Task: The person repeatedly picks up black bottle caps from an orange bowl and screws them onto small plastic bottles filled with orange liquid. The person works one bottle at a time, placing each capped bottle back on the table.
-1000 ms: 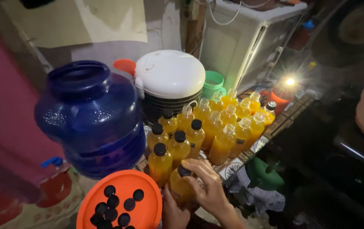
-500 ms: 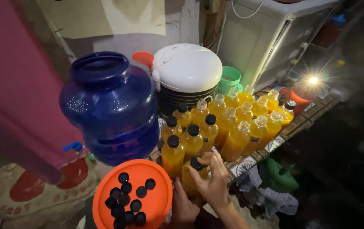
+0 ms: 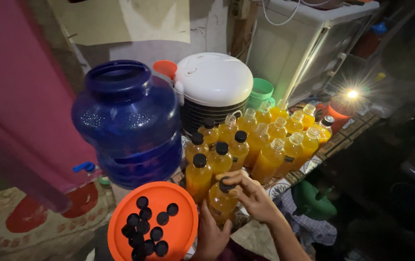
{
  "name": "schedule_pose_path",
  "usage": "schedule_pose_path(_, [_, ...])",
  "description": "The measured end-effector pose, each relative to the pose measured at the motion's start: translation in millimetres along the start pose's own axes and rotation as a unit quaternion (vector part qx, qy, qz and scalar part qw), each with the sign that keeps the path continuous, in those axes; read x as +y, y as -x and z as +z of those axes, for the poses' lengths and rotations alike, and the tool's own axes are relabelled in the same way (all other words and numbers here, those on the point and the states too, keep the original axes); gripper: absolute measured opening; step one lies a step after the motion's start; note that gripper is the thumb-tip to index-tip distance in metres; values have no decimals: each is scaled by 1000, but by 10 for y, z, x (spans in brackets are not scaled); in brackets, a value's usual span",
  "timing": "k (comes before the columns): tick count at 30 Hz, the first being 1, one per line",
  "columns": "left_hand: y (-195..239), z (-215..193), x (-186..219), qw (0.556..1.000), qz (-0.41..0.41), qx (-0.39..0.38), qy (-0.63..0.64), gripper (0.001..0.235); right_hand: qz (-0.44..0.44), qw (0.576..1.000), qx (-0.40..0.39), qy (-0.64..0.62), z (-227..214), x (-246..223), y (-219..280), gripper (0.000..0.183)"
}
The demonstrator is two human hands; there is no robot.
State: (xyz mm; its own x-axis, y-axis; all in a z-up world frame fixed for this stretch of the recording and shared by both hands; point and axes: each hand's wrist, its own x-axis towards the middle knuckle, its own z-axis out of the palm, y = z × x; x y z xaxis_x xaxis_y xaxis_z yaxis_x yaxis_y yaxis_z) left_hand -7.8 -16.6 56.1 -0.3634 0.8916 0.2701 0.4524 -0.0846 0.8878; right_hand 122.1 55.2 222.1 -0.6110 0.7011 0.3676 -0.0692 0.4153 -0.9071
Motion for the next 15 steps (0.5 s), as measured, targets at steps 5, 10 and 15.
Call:
schedule_pose_path(5, [-15, -34, 44, 999, -18, -24, 19, 104, -4, 982, 103, 156, 114, 27, 34, 27])
schedule_pose_path(10, [-13, -42, 34, 997, -47, -41, -35, 108, 4, 994, 107, 17, 205, 89, 76, 16])
schedule_pose_path(15, [-36, -20, 37, 997, -51, -50, -22, 107, 4, 995, 97, 26, 160, 84, 119, 18])
